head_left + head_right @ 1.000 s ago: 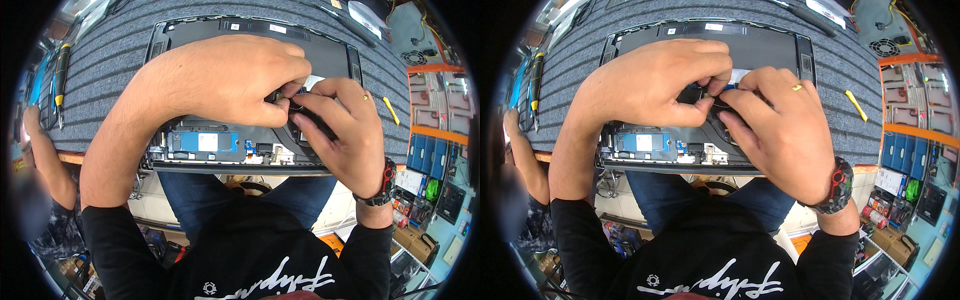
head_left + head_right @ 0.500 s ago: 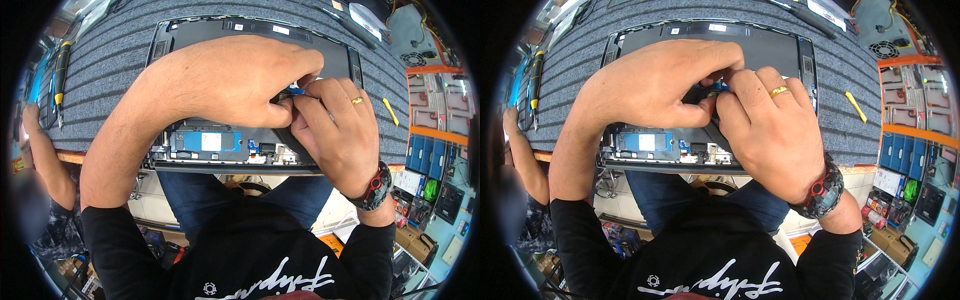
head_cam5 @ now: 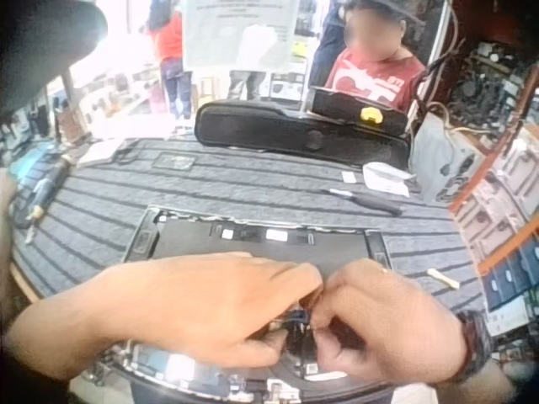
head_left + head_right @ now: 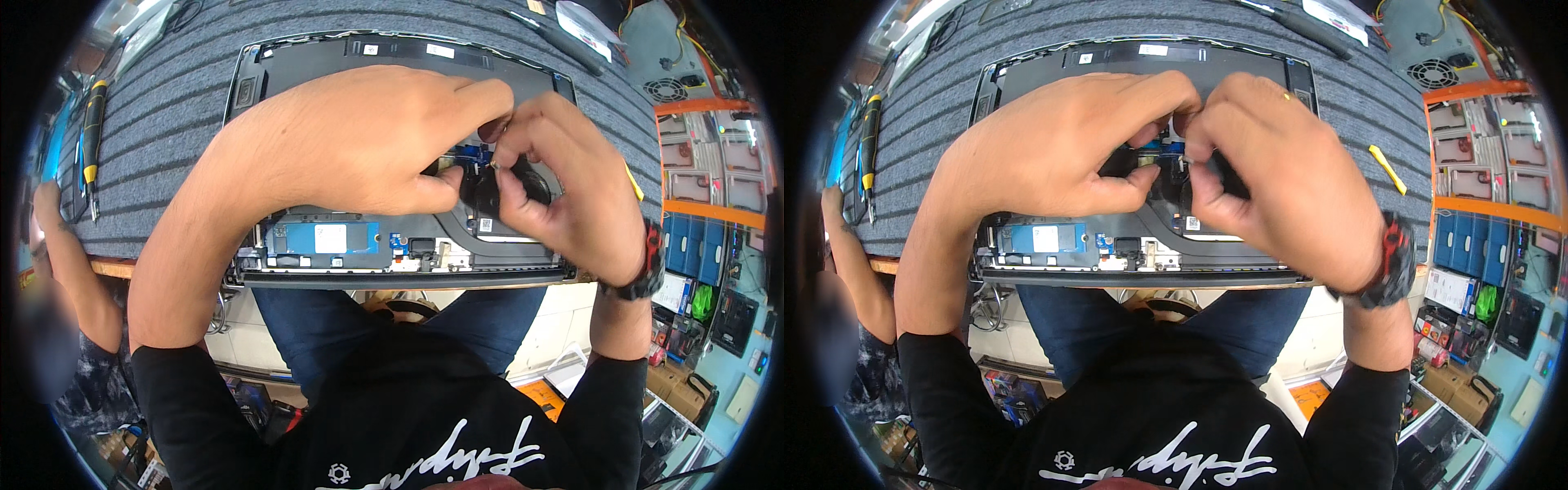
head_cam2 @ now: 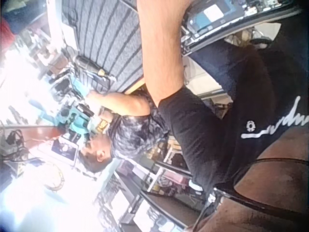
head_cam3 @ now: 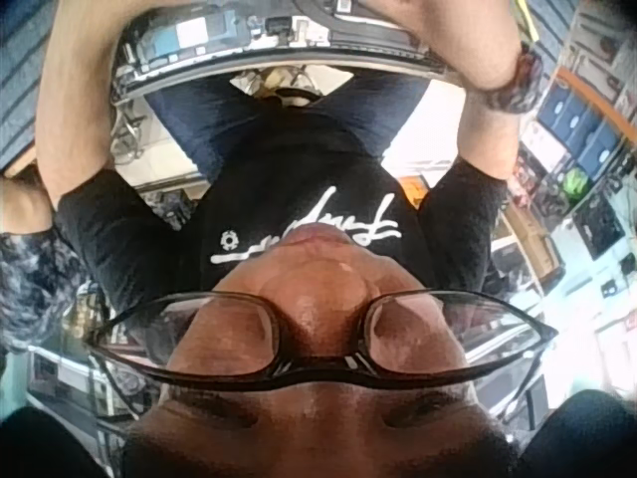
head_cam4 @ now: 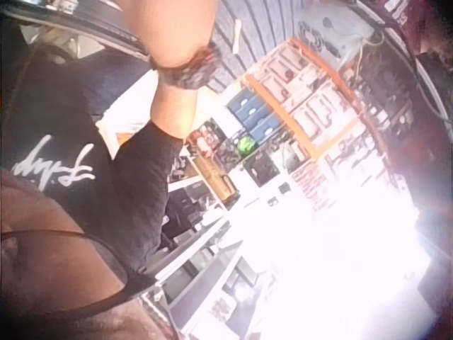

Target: The person works on the internal components of a disassembled laptop, connecting ribbon cables and securing parts with a screwdriver. They manipulate the cooling fan, motherboard connectors, and chassis screws while the device remains open on a workbench.

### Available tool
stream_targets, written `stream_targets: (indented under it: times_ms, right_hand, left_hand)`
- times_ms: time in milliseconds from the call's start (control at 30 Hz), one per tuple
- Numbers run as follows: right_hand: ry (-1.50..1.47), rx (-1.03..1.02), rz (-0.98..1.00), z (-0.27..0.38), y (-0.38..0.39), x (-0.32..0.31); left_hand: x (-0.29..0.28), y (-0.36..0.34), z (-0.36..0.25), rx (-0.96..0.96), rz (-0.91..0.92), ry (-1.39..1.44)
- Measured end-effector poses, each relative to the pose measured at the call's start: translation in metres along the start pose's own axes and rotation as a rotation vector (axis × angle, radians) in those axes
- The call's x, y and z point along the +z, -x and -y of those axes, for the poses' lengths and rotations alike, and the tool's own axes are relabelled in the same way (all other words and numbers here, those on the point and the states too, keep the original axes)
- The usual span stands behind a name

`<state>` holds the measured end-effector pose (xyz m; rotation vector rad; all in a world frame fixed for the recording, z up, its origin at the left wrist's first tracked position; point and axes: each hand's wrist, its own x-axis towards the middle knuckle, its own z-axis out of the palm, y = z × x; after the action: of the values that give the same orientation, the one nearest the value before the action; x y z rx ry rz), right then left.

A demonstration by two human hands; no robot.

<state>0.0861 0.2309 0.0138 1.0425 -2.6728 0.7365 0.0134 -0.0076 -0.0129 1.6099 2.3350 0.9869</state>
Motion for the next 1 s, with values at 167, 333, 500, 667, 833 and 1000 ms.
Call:
stream_targets:
  times_ms: [167, 333, 500, 667, 833, 1000]
  right_hand:
    - [-0.301, 0.129, 0.124, -0.032, -0.008, -0.014]
    - [-0.385, 0.094, 0.240, -0.045, -0.013, -0.017]
    - [-0.393, 0.057, 0.184, -0.049, -0.016, -0.019]
    - [-0.218, 0.077, -0.038, -0.071, -0.002, -0.024]
    - [-0.196, 0.132, -0.051, -0.060, -0.001, -0.026]
    - [-0.206, 0.015, -0.073, -0.060, 0.003, -0.025]
  left_hand:
    - [-0.001, -0.004, -0.001, 0.015, -0.007, -0.042]
    - [-0.008, -0.005, -0.008, 0.034, -0.103, -0.053]
    - [-0.001, -0.009, -0.008, -0.021, -0.172, -0.077]
    - [-0.006, -0.012, -0.020, -0.040, -0.037, -0.105]
    - [-0.007, -0.012, -0.034, -0.009, 0.025, -0.266]
    - [-0.015, -0.017, -0.037, -0.020, 0.057, -0.320]
